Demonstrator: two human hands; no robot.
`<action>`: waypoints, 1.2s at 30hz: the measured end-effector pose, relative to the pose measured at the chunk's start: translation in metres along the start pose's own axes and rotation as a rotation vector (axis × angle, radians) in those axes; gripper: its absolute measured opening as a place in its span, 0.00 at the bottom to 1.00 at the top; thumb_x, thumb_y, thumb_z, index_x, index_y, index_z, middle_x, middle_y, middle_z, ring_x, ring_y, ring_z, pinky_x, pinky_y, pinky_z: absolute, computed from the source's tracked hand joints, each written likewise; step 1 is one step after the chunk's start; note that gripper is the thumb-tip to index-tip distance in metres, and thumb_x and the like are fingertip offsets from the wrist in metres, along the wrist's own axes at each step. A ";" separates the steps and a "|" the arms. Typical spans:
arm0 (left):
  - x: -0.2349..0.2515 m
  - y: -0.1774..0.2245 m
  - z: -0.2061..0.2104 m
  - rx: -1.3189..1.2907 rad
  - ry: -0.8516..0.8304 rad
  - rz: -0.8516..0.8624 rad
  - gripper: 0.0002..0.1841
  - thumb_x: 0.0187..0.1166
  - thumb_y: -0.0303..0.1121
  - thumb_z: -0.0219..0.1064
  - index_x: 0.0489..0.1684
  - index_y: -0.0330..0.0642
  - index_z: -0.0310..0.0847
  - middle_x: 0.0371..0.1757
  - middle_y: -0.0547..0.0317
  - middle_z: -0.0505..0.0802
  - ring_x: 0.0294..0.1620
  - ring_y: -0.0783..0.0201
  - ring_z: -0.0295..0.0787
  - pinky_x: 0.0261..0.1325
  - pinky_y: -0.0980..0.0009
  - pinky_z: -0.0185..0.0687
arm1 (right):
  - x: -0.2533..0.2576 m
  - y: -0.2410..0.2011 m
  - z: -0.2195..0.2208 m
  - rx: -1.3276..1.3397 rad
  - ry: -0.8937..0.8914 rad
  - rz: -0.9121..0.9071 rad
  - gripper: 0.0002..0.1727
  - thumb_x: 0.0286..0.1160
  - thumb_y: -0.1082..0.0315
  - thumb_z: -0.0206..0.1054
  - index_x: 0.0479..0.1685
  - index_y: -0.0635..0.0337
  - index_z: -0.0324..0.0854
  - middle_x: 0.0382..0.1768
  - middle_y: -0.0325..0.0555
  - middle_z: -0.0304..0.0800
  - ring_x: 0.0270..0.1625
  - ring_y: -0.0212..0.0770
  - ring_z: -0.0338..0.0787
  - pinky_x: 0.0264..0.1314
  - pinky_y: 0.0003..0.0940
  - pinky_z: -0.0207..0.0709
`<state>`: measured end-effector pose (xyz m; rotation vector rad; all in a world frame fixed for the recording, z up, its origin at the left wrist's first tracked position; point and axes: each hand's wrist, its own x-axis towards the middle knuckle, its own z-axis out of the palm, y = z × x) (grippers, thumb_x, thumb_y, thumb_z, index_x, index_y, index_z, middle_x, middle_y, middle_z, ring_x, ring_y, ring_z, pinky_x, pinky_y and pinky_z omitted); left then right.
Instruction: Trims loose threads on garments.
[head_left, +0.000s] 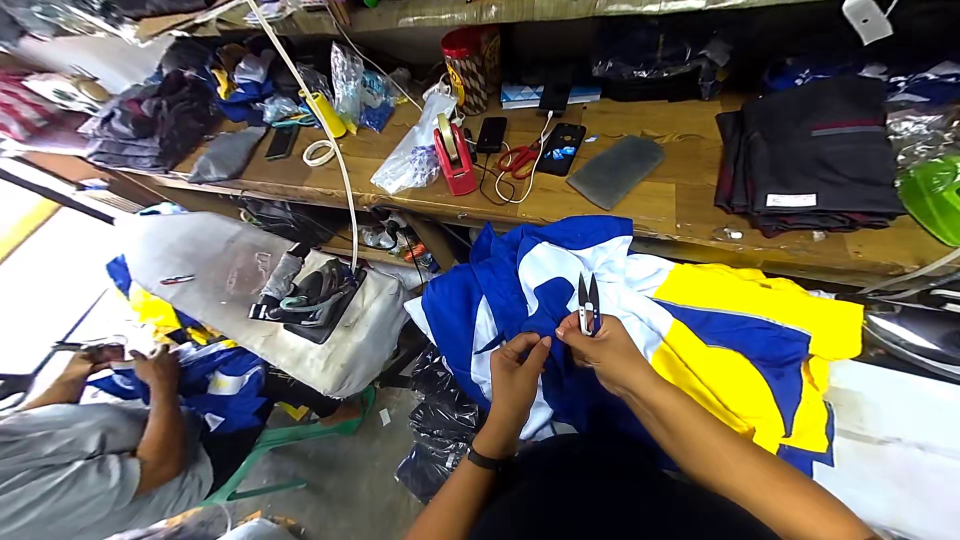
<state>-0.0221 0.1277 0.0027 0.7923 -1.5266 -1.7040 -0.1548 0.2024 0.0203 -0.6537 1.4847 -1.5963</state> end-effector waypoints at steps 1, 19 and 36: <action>0.001 0.001 0.000 -0.017 0.008 -0.025 0.09 0.78 0.22 0.65 0.27 0.38 0.88 0.26 0.69 0.90 0.27 0.79 0.83 0.34 0.81 0.80 | 0.000 0.001 0.000 -0.020 0.009 -0.025 0.06 0.73 0.74 0.70 0.30 0.57 0.82 0.14 0.25 0.74 0.14 0.20 0.67 0.17 0.17 0.60; 0.009 0.007 -0.012 -0.237 -0.038 -0.318 0.13 0.88 0.25 0.55 0.30 0.42 0.81 0.28 0.66 0.85 0.28 0.75 0.79 0.32 0.80 0.74 | 0.001 -0.006 -0.040 -0.946 0.057 -0.519 0.23 0.82 0.47 0.63 0.59 0.57 0.86 0.39 0.45 0.91 0.36 0.45 0.89 0.37 0.49 0.81; 0.006 0.012 -0.008 -0.201 -0.054 -0.291 0.13 0.86 0.24 0.58 0.27 0.42 0.80 0.26 0.68 0.84 0.26 0.79 0.77 0.28 0.83 0.69 | 0.003 0.009 -0.042 -0.904 0.084 -0.734 0.18 0.75 0.50 0.71 0.49 0.52 0.95 0.45 0.41 0.97 0.43 0.39 0.93 0.45 0.41 0.83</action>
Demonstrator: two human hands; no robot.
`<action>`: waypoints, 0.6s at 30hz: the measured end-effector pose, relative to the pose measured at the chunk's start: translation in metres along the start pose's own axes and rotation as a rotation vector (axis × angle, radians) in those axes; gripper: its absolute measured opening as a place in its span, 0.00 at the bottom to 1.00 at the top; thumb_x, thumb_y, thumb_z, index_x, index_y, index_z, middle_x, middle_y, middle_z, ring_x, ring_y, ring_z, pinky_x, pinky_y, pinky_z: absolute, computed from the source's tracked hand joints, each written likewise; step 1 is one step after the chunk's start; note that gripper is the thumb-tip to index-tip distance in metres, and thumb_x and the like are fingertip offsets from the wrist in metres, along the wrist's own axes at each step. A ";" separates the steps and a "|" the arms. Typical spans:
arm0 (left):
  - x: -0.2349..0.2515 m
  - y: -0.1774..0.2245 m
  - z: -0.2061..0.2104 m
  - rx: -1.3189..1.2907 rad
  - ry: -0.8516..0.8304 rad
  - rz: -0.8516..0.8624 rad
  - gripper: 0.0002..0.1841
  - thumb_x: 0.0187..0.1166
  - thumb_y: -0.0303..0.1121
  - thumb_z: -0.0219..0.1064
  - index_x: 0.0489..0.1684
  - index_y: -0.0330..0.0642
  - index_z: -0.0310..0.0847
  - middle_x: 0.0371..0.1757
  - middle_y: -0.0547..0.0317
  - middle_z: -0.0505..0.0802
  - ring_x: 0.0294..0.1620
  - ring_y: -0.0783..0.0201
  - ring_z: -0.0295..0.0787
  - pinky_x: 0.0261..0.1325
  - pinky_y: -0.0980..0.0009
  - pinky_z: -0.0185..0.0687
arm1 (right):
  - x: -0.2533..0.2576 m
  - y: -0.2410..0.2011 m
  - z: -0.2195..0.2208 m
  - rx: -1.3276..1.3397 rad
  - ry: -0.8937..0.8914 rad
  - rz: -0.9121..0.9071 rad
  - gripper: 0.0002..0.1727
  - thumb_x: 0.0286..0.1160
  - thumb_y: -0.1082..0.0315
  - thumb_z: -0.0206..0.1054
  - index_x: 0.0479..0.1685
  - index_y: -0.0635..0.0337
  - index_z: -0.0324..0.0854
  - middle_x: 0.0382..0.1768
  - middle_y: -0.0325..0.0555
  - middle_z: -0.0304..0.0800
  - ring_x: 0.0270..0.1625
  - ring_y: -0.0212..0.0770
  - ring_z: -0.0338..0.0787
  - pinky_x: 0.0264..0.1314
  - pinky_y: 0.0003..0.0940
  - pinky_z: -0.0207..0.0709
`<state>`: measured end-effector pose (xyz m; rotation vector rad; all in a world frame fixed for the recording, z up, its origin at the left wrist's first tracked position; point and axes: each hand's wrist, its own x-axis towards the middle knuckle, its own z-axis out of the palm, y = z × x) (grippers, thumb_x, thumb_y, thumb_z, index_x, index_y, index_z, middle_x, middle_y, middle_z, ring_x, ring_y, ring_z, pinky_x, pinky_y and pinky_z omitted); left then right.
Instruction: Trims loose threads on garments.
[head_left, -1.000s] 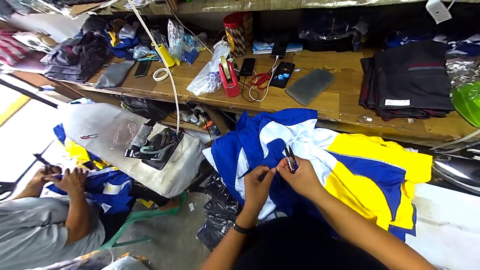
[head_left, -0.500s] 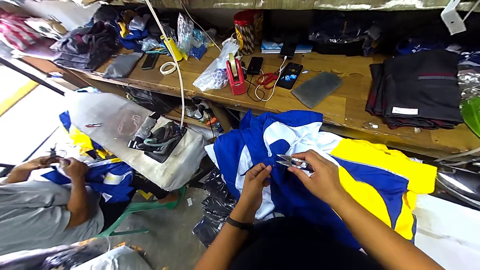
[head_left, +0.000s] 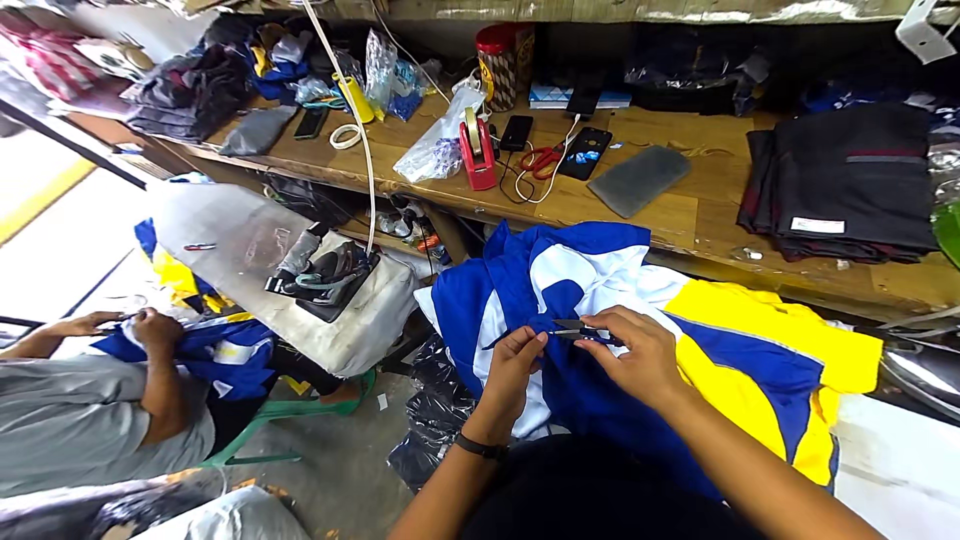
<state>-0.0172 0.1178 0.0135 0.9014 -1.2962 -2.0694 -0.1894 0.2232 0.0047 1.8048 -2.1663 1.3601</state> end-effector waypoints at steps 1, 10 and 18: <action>-0.001 0.000 0.000 0.009 -0.009 0.005 0.13 0.86 0.24 0.58 0.27 0.43 0.80 0.26 0.69 0.84 0.26 0.79 0.77 0.28 0.83 0.69 | 0.000 0.000 0.001 0.028 -0.014 0.021 0.18 0.75 0.50 0.72 0.50 0.53 0.95 0.46 0.41 0.97 0.43 0.38 0.92 0.46 0.41 0.83; 0.000 -0.001 -0.001 0.063 -0.020 0.069 0.12 0.83 0.22 0.59 0.27 0.42 0.81 0.24 0.71 0.84 0.23 0.82 0.74 0.26 0.84 0.65 | 0.005 -0.003 -0.006 0.035 -0.112 0.073 0.16 0.77 0.50 0.70 0.46 0.51 0.95 0.42 0.39 0.96 0.40 0.38 0.92 0.43 0.44 0.83; 0.000 0.003 -0.003 0.008 0.000 -0.023 0.14 0.85 0.24 0.59 0.25 0.43 0.82 0.26 0.69 0.85 0.26 0.78 0.76 0.29 0.82 0.69 | 0.014 -0.001 -0.011 0.401 -0.292 0.180 0.18 0.77 0.52 0.71 0.53 0.57 0.89 0.43 0.36 0.92 0.43 0.24 0.86 0.47 0.23 0.81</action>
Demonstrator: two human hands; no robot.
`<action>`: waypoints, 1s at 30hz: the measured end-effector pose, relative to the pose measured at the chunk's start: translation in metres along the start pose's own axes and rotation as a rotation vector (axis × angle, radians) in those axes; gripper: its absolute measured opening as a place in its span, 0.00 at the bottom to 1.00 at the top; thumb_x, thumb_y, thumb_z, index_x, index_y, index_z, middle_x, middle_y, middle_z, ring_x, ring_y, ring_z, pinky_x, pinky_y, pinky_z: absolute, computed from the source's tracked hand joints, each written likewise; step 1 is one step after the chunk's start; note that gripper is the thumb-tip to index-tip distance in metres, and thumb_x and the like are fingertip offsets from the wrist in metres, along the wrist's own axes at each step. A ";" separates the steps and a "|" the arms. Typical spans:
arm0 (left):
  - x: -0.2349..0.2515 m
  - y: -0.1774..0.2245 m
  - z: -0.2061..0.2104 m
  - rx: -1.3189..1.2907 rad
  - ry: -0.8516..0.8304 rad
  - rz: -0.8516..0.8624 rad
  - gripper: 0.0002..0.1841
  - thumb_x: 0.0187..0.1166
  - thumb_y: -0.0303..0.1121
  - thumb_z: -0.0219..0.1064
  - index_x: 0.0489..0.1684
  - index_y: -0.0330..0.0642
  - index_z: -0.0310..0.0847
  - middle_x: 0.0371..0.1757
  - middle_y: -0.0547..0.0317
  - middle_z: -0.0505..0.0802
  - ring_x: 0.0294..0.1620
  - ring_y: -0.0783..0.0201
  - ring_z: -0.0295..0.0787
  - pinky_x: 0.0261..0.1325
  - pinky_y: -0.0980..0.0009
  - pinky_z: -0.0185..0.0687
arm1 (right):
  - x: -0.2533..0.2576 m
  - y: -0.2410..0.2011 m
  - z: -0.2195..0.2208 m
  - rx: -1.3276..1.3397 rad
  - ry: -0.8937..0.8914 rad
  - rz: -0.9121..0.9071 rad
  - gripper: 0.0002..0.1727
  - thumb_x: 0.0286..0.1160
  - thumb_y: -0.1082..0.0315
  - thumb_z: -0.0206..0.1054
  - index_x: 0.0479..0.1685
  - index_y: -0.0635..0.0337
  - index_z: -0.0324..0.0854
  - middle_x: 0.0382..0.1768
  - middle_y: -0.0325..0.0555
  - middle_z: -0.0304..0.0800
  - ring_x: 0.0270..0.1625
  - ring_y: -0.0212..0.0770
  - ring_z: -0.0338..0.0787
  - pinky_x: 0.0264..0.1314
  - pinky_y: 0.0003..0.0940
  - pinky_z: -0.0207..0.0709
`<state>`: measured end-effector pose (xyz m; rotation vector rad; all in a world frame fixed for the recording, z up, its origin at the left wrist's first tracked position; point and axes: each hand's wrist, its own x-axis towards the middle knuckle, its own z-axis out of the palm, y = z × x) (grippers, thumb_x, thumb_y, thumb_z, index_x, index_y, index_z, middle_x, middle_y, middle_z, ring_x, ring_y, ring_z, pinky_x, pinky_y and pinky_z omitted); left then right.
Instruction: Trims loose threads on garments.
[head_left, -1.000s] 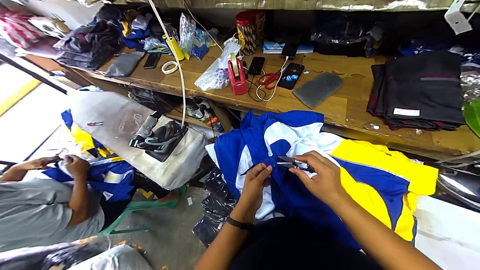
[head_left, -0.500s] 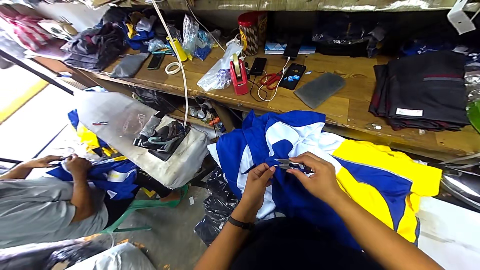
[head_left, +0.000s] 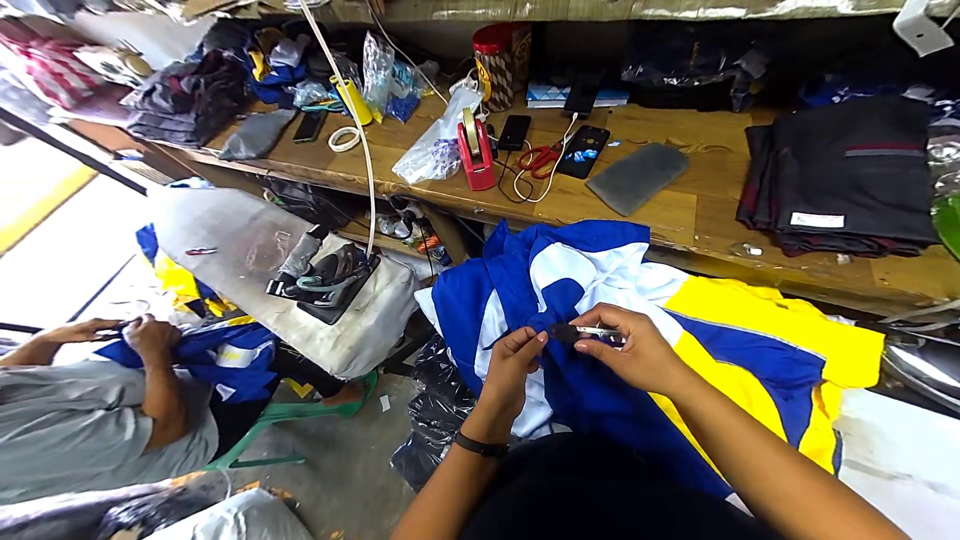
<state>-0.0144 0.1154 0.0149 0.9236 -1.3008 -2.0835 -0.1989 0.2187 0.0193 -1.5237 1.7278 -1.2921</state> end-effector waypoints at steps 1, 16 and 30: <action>0.000 0.001 -0.001 -0.025 0.004 -0.029 0.14 0.85 0.24 0.58 0.25 0.43 0.81 0.26 0.68 0.85 0.26 0.78 0.77 0.29 0.81 0.70 | 0.001 0.001 0.002 0.076 -0.017 0.013 0.20 0.77 0.52 0.70 0.55 0.59 0.87 0.44 0.36 0.91 0.44 0.23 0.86 0.49 0.21 0.81; -0.002 0.008 0.005 -0.293 0.073 -0.320 0.09 0.90 0.29 0.55 0.41 0.40 0.80 0.28 0.63 0.87 0.24 0.76 0.81 0.26 0.83 0.74 | -0.005 0.000 0.043 -0.031 0.302 -0.120 0.11 0.70 0.64 0.75 0.44 0.62 0.92 0.35 0.40 0.94 0.34 0.26 0.88 0.40 0.23 0.82; 0.001 0.007 0.004 -0.397 0.032 -0.388 0.09 0.91 0.30 0.53 0.42 0.41 0.78 0.26 0.63 0.85 0.21 0.76 0.79 0.23 0.84 0.72 | -0.017 -0.005 0.012 -0.270 0.199 0.067 0.18 0.68 0.52 0.76 0.50 0.53 0.94 0.43 0.39 0.95 0.42 0.38 0.91 0.46 0.45 0.82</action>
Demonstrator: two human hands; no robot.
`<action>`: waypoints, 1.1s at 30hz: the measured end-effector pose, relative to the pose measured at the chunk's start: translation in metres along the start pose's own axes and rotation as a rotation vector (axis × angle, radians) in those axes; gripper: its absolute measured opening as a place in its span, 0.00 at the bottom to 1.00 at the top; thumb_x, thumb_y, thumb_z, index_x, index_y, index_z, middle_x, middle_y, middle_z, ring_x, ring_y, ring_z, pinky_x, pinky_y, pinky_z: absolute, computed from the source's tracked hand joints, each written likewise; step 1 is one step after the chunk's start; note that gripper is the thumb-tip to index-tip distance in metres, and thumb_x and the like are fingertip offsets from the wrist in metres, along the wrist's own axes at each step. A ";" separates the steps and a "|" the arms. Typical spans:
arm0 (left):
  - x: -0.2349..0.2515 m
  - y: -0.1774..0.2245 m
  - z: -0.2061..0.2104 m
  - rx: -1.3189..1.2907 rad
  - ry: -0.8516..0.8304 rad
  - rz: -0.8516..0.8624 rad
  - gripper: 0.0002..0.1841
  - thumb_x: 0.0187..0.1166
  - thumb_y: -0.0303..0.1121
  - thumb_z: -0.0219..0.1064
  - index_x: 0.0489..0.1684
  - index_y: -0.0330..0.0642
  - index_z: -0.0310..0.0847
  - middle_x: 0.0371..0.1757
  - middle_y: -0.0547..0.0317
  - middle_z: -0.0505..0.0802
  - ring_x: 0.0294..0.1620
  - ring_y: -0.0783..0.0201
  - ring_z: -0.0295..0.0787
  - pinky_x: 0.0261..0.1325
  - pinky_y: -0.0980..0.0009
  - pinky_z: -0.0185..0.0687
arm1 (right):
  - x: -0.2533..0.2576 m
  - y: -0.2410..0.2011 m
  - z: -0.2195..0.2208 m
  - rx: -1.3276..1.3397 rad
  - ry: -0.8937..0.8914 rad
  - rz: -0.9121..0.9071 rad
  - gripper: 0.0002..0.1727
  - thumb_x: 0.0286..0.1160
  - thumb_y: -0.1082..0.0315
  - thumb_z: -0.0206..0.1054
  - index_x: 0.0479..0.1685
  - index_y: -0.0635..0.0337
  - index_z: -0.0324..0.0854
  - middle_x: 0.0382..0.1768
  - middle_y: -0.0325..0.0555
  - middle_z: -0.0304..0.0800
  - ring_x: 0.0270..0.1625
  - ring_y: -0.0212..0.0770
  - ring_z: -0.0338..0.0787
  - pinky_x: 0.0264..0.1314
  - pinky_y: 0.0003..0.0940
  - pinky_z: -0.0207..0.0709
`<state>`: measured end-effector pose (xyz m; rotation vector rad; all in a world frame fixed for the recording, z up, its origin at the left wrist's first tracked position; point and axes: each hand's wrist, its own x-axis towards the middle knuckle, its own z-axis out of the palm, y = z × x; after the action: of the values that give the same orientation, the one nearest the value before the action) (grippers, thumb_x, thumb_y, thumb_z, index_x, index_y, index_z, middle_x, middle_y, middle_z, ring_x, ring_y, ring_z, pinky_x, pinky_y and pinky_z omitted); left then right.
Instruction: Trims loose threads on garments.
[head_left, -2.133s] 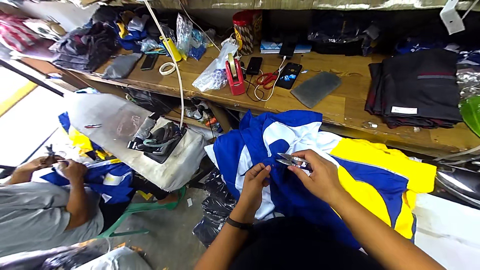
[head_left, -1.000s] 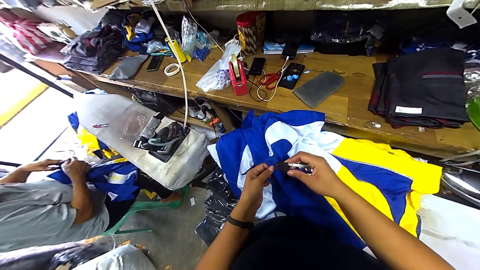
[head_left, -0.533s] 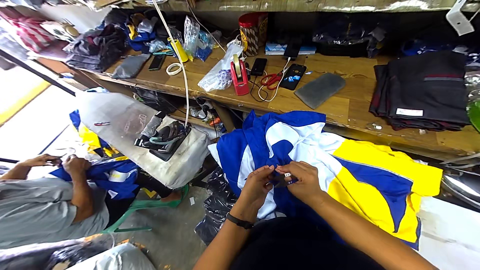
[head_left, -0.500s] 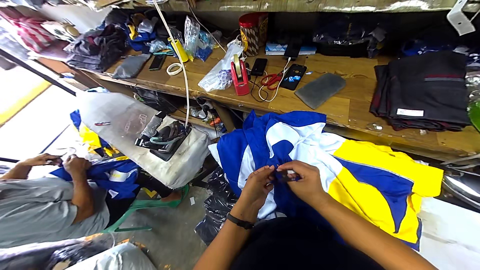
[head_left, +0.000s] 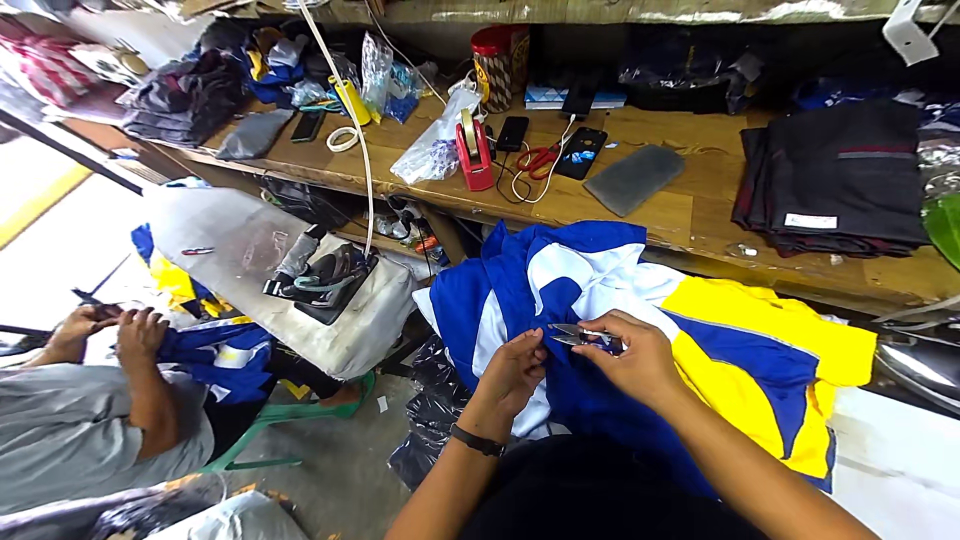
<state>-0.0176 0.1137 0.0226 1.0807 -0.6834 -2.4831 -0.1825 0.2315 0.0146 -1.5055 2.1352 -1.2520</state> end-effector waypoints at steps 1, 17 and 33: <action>0.000 0.000 0.001 0.004 0.003 0.003 0.09 0.91 0.30 0.53 0.42 0.41 0.78 0.25 0.64 0.84 0.21 0.76 0.79 0.23 0.84 0.72 | 0.001 -0.002 0.001 -0.033 0.010 -0.028 0.17 0.69 0.52 0.76 0.50 0.53 0.95 0.43 0.40 0.96 0.42 0.40 0.91 0.47 0.48 0.81; -0.003 -0.005 0.003 0.024 0.036 0.062 0.07 0.90 0.28 0.54 0.45 0.41 0.78 0.29 0.63 0.86 0.25 0.76 0.81 0.27 0.83 0.76 | -0.006 -0.005 0.005 0.134 0.076 0.164 0.15 0.69 0.54 0.76 0.46 0.55 0.93 0.41 0.36 0.94 0.37 0.27 0.88 0.41 0.28 0.81; -0.006 -0.015 0.005 0.079 0.057 0.167 0.09 0.88 0.27 0.57 0.39 0.41 0.83 0.32 0.63 0.89 0.30 0.75 0.83 0.32 0.81 0.77 | -0.013 -0.014 0.019 0.094 0.151 0.185 0.14 0.68 0.55 0.76 0.42 0.55 0.93 0.39 0.37 0.95 0.35 0.29 0.87 0.38 0.31 0.80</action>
<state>-0.0192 0.1306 0.0205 1.0715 -0.8250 -2.2925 -0.1560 0.2318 0.0105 -1.1796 2.2150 -1.4162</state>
